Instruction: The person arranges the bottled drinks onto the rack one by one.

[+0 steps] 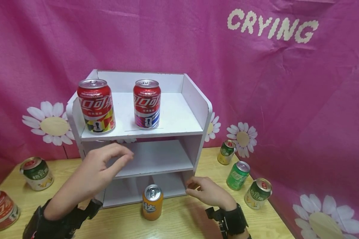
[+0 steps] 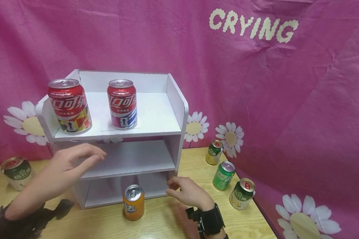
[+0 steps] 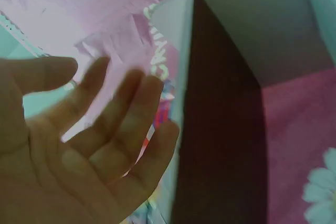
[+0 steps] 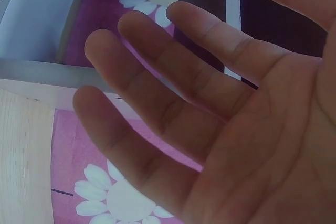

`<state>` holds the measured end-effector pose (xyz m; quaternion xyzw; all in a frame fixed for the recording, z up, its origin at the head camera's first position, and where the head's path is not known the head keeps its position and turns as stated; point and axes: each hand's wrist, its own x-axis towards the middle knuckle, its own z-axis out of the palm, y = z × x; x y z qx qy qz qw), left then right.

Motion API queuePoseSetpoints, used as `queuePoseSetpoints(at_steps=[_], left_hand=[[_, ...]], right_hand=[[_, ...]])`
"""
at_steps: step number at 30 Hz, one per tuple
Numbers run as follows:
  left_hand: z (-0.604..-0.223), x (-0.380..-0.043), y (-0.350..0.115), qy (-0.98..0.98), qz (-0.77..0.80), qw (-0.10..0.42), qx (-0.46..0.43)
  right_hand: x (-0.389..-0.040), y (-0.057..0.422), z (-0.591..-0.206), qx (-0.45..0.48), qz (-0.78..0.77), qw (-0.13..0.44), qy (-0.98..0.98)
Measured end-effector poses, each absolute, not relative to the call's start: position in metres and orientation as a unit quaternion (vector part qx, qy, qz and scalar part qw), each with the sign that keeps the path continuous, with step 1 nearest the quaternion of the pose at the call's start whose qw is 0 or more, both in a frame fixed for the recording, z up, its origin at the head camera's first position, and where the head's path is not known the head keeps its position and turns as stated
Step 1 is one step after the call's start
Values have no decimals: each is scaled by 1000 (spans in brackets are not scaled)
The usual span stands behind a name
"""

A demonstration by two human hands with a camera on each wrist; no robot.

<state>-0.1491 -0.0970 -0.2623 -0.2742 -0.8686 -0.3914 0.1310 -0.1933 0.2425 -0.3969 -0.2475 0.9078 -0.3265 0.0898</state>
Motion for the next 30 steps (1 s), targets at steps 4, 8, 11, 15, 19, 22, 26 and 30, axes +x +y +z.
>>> queuePoseSetpoints(at_steps=[4, 8, 11, 15, 19, 22, 26, 30], left_hand=[[-299, -140, -121, -870, -382, 106, -294], [-342, -140, -154, -853, -398, 74, -330], [-364, -143, -177, -868, -379, 60, -315], [-374, -148, -202, -919, -331, 43, -209], [-374, -155, -220, -948, -290, 57, -114], [-373, -159, -238, -962, -251, 87, -60], [-386, -160, -271, -947, -250, 200, -12], [-426, -169, -313, -868, -325, 375, 18]], right_hand=[[-192, 243, -398, -243, -328, 91, 908], [-193, 246, -397, -239, -325, 89, 911], [-194, 248, -397, -240, -320, 85, 913], [-193, 247, -399, -249, -322, 80, 910], [-191, 246, -400, -253, -328, 78, 907], [-191, 246, -400, -252, -331, 80, 906], [-191, 246, -400, -252, -334, 82, 905], [-192, 247, -400, -252, -334, 82, 905]])
